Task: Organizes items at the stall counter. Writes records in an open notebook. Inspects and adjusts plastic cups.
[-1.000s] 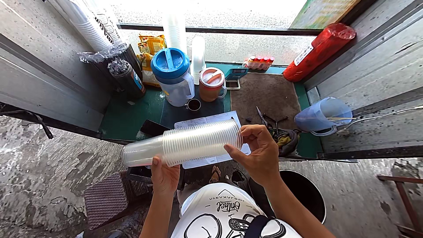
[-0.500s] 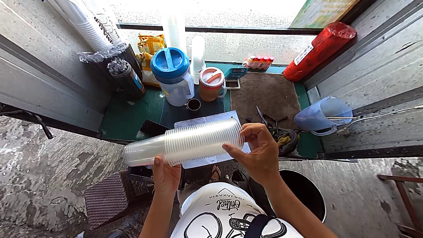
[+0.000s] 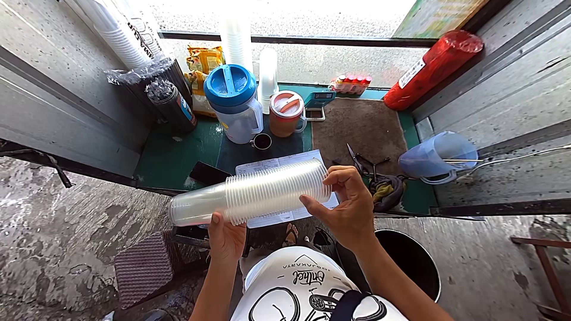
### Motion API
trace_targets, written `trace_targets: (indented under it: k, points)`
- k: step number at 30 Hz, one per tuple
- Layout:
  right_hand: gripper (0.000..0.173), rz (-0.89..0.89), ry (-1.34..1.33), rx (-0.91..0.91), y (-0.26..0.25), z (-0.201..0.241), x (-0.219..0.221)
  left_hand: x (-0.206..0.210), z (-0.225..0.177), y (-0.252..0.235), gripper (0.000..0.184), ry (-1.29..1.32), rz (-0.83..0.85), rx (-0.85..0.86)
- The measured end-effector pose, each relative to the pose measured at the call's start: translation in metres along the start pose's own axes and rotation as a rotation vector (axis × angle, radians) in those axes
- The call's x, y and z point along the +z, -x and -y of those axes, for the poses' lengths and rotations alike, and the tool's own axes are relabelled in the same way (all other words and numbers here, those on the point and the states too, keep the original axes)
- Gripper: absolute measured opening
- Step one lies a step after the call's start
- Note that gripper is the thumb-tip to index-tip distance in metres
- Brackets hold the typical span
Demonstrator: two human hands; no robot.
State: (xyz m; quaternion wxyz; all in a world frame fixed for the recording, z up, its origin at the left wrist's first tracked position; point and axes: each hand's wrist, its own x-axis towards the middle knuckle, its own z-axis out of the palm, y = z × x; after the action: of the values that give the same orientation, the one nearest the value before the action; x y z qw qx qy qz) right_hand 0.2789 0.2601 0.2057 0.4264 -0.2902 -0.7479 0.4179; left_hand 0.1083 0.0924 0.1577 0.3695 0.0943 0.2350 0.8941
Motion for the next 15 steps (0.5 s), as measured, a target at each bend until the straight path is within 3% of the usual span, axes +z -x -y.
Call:
trace_targets:
  k: [15]
  points:
    - [0.045, 0.006, 0.069, -0.01, -0.0002, 0.0007, -0.0004, 0.0022, 0.0022, 0.0024, 0.037, -0.025, -0.032, -0.007]
